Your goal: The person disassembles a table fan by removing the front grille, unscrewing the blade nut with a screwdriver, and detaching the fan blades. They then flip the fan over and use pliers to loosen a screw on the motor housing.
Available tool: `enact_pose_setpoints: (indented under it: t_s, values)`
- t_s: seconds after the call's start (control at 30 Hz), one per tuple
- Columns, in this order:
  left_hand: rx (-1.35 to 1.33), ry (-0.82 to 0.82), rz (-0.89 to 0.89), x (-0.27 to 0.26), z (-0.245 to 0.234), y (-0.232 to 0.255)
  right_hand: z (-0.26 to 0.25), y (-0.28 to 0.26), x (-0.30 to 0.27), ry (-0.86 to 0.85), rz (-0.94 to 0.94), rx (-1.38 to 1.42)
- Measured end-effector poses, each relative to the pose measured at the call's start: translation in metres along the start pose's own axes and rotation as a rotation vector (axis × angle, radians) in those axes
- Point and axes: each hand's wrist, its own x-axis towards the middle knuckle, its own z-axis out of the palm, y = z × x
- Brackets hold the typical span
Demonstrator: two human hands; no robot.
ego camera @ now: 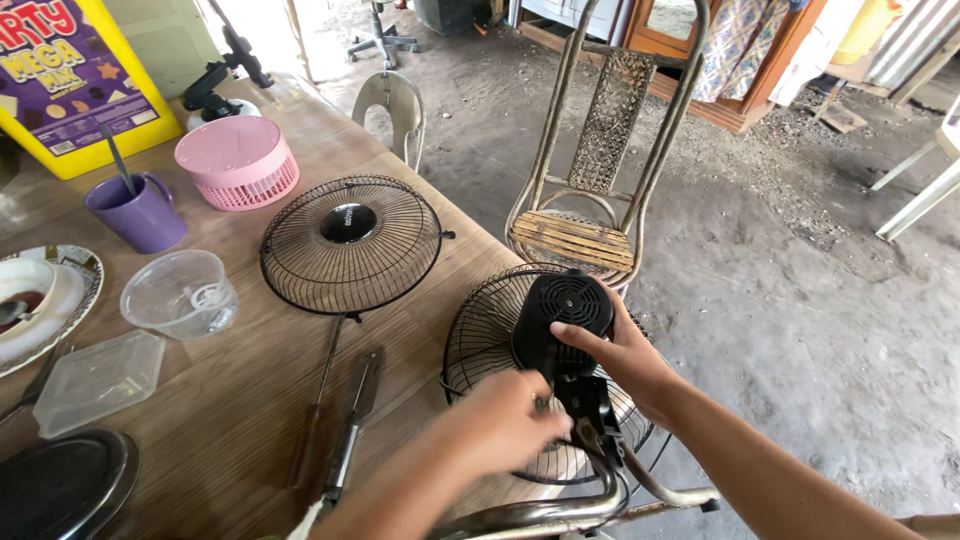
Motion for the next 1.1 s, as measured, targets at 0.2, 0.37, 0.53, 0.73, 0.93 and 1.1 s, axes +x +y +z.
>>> enact_pose_setpoints:
  t_s: [0.2, 0.37, 0.53, 0.73, 0.93, 1.1]
  values:
    - [-0.046, 0.285, -0.060, 0.017, -0.043, -0.096, -0.003, 0.007, 0.005, 0.046, 0.114, -0.057]
    - [0.141, 0.508, -0.466, 0.026, -0.094, -0.209, -0.002, 0.006, 0.007, 0.040, 0.085, -0.055]
    - [0.173, 0.134, -0.705, 0.010, -0.091, -0.239, -0.003, 0.005, 0.005, 0.034, 0.068, -0.034]
    - [0.370, 0.147, -0.784, -0.018, -0.052, -0.188, -0.002, 0.006, 0.005, 0.038, 0.060, -0.033]
    - [0.215, 0.070, -0.720, -0.023, -0.042, -0.190, -0.002, 0.005, 0.004, 0.038, 0.071, -0.041]
    - [0.378, 0.342, -0.832, -0.027, -0.044, -0.215, -0.003, 0.004, 0.005, 0.039, 0.097, -0.060]
